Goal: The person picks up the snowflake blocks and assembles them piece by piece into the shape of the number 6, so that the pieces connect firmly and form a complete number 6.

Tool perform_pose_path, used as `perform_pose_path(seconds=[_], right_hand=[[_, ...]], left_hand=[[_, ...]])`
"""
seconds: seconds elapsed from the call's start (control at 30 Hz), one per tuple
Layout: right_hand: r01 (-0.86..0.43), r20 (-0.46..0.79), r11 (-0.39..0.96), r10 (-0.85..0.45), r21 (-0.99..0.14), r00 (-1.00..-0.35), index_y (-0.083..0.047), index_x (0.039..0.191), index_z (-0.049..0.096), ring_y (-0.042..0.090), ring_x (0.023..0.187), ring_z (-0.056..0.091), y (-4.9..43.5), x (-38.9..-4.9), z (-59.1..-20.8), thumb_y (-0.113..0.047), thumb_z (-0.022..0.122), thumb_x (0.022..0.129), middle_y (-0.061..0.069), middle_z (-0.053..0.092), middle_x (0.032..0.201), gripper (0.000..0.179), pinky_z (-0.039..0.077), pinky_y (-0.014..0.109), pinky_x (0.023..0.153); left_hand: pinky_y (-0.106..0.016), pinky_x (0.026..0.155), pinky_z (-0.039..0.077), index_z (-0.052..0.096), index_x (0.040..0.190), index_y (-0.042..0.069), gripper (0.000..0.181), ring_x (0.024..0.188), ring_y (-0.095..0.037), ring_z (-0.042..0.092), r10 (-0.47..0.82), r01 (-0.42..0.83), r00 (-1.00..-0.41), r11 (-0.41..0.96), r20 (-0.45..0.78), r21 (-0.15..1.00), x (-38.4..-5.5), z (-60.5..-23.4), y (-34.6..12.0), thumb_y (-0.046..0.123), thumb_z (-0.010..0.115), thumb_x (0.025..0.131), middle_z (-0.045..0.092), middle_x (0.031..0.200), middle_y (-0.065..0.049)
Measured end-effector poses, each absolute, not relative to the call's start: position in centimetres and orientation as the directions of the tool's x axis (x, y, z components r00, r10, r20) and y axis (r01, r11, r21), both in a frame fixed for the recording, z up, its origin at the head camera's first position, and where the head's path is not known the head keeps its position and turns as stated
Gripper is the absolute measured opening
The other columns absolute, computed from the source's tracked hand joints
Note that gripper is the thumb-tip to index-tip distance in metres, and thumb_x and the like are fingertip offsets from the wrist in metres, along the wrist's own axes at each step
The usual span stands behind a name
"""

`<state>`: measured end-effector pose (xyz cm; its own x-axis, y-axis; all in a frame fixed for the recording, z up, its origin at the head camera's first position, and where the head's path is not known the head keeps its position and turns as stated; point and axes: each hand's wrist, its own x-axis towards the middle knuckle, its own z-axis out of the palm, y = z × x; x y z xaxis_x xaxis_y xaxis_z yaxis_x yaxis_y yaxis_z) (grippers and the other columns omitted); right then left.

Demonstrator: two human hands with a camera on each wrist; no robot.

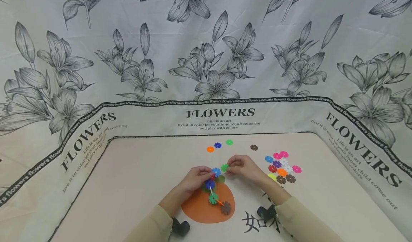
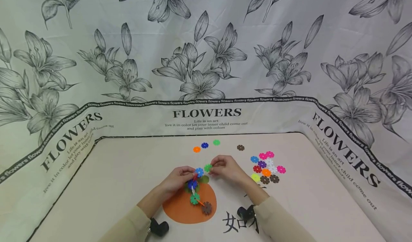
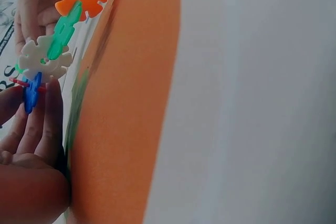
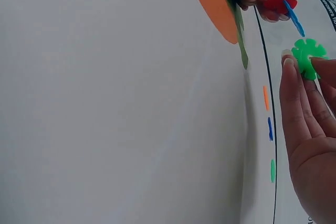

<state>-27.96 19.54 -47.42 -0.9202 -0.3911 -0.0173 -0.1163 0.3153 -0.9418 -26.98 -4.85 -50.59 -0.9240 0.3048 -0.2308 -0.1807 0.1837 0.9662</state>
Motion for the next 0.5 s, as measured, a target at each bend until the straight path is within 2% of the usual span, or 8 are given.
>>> perform_pose_path(seconds=[0.23,0.5], right_hand=[[-0.137,0.007,0.274,-0.429,-0.952,-0.903,0.005,0.109,0.067,0.037,0.096,0.072,19.24,-27.63,-47.44,-0.007,0.070,0.095,0.021,0.074,0.103,0.019,0.059,0.040,0.087],[-0.152,0.010,0.303,-0.422,-0.941,-0.906,0.001,0.110,0.073,0.030,0.100,0.071,19.11,-27.35,-47.63,-0.012,0.070,0.097,0.018,0.075,0.108,0.019,0.057,0.028,0.086]], left_hand=[[-0.032,0.092,0.054,0.069,0.114,0.002,0.023,0.089,-0.014,0.067,0.310,-0.169,-0.927,0.163,-0.213,0.972,-26.53,-50.16,-4.85,0.020,0.063,0.103,0.075,0.099,-0.007],[-0.031,0.091,0.054,0.068,0.114,0.002,0.024,0.088,-0.014,0.066,0.311,-0.163,-0.928,0.157,-0.205,0.974,-26.30,-50.00,-4.90,0.022,0.064,0.102,0.075,0.099,-0.009]])
